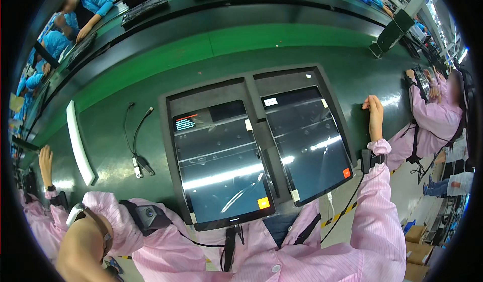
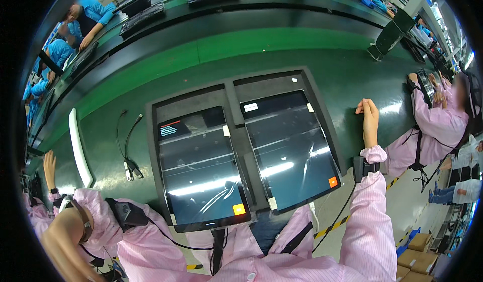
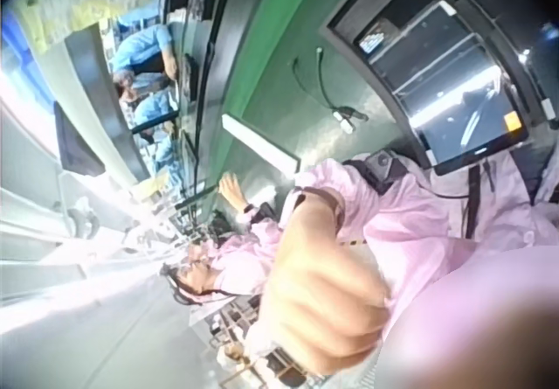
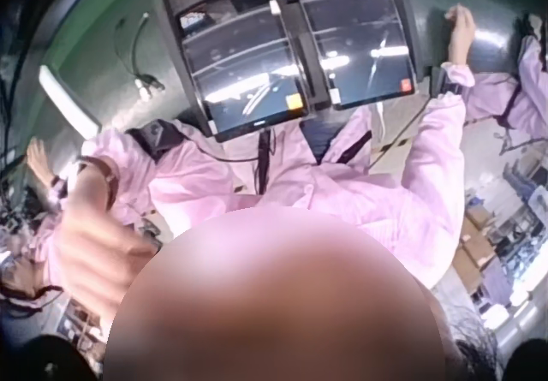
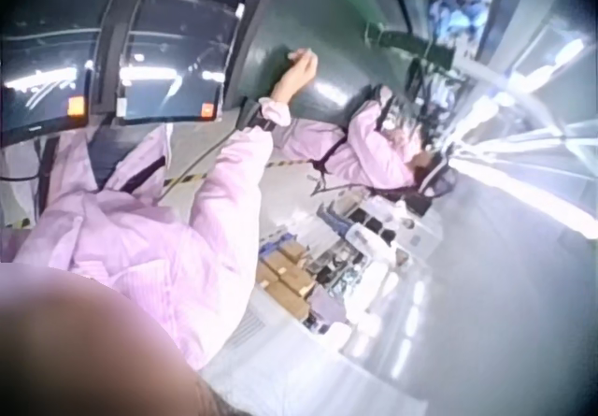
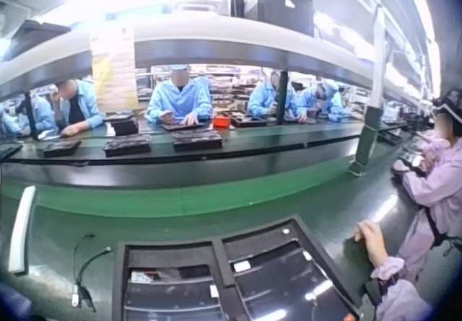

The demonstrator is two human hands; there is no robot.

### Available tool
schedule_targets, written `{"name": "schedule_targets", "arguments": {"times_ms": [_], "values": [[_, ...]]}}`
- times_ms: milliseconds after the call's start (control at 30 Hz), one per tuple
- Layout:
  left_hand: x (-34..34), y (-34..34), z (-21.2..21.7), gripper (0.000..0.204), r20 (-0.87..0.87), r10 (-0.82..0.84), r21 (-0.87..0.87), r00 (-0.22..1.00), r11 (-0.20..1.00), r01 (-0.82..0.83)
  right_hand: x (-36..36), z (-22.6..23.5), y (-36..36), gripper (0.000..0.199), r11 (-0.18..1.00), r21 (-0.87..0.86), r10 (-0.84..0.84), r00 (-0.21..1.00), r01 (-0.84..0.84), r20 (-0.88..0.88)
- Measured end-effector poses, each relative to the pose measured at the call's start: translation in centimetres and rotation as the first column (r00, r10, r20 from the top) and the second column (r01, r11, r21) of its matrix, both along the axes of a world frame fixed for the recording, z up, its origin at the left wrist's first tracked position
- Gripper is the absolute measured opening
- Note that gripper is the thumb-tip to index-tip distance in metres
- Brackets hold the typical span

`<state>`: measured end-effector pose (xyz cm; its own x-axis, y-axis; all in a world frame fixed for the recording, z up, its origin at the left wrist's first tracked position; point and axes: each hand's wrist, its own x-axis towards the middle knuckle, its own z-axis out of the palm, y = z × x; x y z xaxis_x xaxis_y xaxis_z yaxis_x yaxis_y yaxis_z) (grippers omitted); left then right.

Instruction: The recorder interacts with tablet screens to test software and system settings on a production line.

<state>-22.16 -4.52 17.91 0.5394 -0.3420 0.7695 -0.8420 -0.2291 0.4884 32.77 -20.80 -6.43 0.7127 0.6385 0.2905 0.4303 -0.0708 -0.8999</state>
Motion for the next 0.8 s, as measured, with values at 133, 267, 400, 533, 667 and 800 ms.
{"name": "schedule_targets", "arguments": {"times_ms": [133, 267, 400, 533, 667, 800], "values": [[1.9, -0.5, -1.8, 0.019, -0.178, 0.402, 0.202, 0.898, 0.908, -0.366, 0.7, -0.4, -1.3, 0.026, 0.999, 0.034, -0.020, 0.999, 0.021, -0.030], [4.9, 1.8, 0.2, 0.023, -0.036, 0.503, 0.456, 0.864, 0.777, -0.434, 0.2, -0.5, -0.3, 0.026, 0.999, 0.047, 0.021, 0.999, -0.020, -0.023], [4.3, 2.8, 0.2, 0.023, -0.001, 0.517, 0.424, 0.856, 0.775, -0.468, 0.6, -0.8, -0.4, 0.025, 0.999, 0.035, 0.007, 1.000, -0.006, -0.025], [4.1, 2.5, 0.6, 0.023, 0.053, 0.530, 0.400, 0.847, 0.765, -0.504, 0.6, -0.7, -0.7, 0.024, 0.999, 0.036, 0.003, 1.000, -0.002, -0.015], [3.7, 2.2, 1.5, 0.023, 0.108, 0.545, 0.384, 0.831, 0.749, -0.541, 0.7, -0.9, -0.5, 0.023, 0.999, 0.044, 0.012, 0.999, -0.011, -0.030], [3.6, 2.4, 1.6, 0.024, 0.162, 0.524, 0.345, 0.836, 0.764, -0.546, 0.6, -0.5, -1.0, 0.022, 1.000, 0.007, 0.016, 1.000, -0.016, 0.018]]}}
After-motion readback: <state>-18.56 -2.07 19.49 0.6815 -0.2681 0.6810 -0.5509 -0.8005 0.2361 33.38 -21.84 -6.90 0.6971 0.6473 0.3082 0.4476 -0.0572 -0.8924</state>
